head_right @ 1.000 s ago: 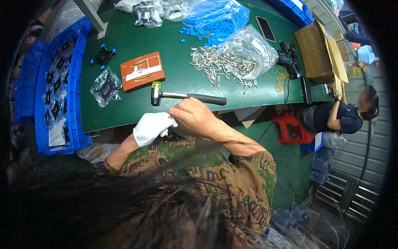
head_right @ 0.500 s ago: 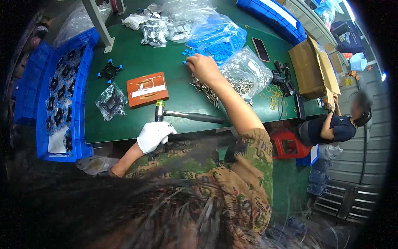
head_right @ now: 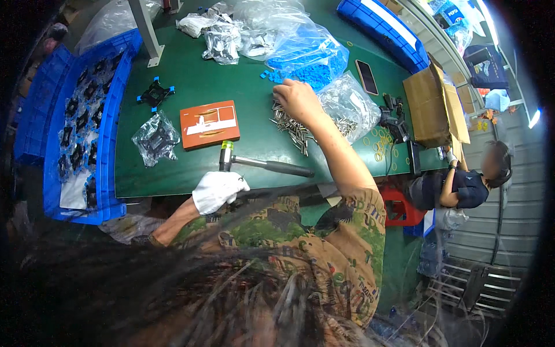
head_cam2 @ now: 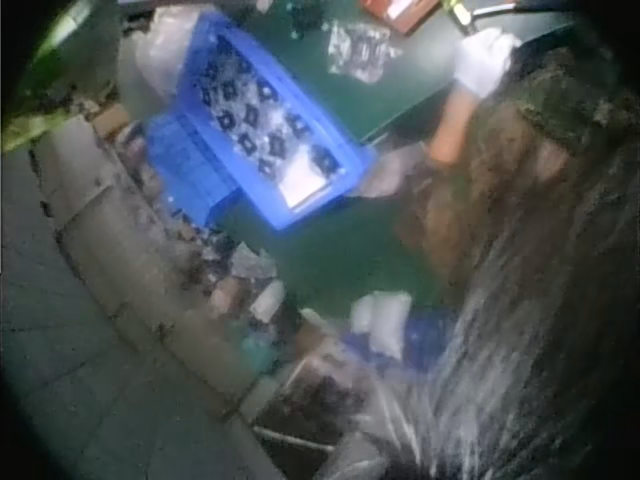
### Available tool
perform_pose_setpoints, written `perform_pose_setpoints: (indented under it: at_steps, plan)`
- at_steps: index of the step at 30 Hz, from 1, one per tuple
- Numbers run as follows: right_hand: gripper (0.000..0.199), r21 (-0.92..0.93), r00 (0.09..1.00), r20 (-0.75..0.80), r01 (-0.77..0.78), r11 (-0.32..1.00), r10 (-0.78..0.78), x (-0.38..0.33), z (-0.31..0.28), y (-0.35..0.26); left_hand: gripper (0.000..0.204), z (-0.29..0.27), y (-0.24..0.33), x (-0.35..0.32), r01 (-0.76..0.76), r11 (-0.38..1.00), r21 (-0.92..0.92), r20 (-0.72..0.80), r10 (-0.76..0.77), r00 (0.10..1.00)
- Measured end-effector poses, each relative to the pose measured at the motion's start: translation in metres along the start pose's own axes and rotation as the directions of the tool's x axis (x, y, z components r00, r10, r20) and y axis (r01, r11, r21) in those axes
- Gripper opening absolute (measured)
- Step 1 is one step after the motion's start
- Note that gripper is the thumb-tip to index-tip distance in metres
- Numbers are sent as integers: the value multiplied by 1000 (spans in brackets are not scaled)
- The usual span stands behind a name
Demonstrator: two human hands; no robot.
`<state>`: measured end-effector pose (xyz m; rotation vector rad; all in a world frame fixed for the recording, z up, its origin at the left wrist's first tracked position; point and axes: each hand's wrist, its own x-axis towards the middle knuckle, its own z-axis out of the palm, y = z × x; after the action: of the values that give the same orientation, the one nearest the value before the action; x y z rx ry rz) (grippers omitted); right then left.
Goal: The person assembles small black plastic components by inserting metal pins and securing them with blue plastic caps. They use a hammer to tap the pins into place and place the finished units into a blue bin.
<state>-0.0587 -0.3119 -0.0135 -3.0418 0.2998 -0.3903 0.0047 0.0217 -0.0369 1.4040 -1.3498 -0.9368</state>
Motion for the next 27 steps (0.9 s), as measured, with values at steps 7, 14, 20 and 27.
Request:
perform_pose_setpoints:
  at_steps: [7,14,20,27]
  plan:
    - [27,-83,976,71,-201,976,207,14,10,15,19,0,-4,3,-185,960,212,-6,191,982]
    - [31,-73,949,162,-263,962,271,15,12,13,16,3,-21,2,-292,844,450,47,304,951]
    - [30,-108,941,294,-143,984,169,25,15,4,16,-1,5,1,56,981,185,105,-77,991]
    - [30,366,975,207,-2,931,-79,-11,-44,-63,20,8,-3,-12,-159,826,541,84,135,987]
